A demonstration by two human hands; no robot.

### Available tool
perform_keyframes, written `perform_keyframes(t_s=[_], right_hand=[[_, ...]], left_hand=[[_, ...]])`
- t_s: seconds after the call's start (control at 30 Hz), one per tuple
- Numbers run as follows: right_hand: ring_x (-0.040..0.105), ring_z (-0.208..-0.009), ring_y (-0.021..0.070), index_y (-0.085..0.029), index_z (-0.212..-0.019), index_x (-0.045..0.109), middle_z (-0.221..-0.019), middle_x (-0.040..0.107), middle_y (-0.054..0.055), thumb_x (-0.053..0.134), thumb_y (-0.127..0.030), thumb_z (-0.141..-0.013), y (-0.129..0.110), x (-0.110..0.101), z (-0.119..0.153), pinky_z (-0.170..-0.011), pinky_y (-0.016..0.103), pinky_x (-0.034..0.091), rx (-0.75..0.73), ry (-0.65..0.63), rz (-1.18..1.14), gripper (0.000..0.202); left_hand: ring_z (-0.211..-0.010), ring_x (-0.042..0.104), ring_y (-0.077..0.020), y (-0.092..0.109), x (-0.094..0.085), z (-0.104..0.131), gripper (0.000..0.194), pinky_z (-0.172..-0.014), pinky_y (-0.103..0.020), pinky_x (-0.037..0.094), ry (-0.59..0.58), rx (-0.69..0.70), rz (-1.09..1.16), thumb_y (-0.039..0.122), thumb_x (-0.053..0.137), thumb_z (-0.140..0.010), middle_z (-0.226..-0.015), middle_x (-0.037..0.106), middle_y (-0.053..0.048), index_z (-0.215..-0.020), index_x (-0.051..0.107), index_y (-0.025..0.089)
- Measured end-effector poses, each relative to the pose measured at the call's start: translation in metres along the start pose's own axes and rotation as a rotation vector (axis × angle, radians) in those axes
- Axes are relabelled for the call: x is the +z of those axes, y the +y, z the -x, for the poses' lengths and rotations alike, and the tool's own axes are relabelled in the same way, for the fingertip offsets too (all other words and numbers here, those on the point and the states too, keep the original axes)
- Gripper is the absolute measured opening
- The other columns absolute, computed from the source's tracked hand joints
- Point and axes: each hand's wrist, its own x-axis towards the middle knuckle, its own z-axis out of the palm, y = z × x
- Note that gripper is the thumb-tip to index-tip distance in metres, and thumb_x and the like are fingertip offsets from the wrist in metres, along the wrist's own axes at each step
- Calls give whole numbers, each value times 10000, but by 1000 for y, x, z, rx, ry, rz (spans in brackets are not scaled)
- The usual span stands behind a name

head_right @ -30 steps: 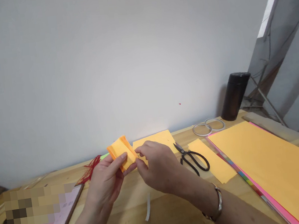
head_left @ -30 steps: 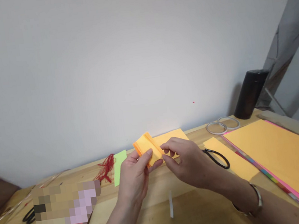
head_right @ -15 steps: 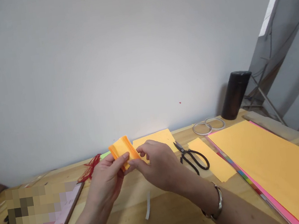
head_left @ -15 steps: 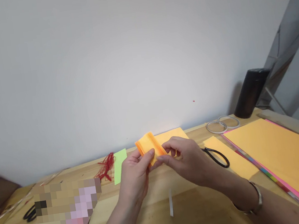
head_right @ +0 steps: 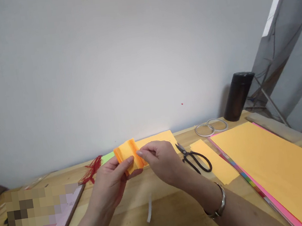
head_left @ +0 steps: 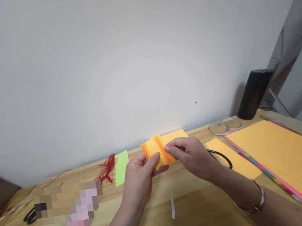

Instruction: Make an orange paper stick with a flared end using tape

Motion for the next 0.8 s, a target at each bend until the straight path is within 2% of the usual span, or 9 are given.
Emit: perform_keyframes(t_s=[0.2, 0.37, 0.47, 0.6, 0.8], right_hand=[[457, -577, 89, -178, -842, 680, -674, 575, -19, 585, -329, -792, -1, -1, -1, -526, 206, 366, 48, -54, -147, 186], [517, -627, 108, -168, -827, 679, -738, 630, 10, 592, -309, -772, -2, -1, -2, -559, 221, 403, 91, -70, -216, 174], [462, -570, 91, -157, -765, 652, -669, 578, -9, 579, -294, -771, -2, 0, -2, -517, 212, 359, 112, -61, -228, 156], [340, -512, 75, -158, -662, 556, -571, 415, -50, 561, -307, -770, 0, 1, -1, -464, 215, 262, 135, -60, -221, 184], [250, -507, 72, -185, -590, 407, -558, 286, -67, 543, -312, -765, 1, 0, 0, -453, 223, 196, 148, -61, -190, 256]], left_hand=[[-813, 651, -195, -2, -1, 2, 256, -664, -299, 566, -78, 1, -62, 319, 718, -707, -931, 721, -79, -918, 726, 174], [-767, 653, -185, -3, 1, 4, 265, -640, -277, 555, -84, -2, -117, 328, 726, -698, -876, 725, -72, -913, 732, 174], [-756, 648, -178, -3, 3, 5, 276, -641, -274, 551, -79, -1, -116, 316, 729, -695, -882, 725, -72, -935, 730, 178], [-754, 645, -189, -4, 2, 4, 283, -641, -299, 552, -70, 0, -104, 324, 732, -687, -885, 723, -77, -924, 731, 171], [-695, 638, -190, -6, -1, 2, 306, -621, -295, 519, -101, 2, -57, 367, 704, -708, -795, 720, -63, -932, 726, 160]])
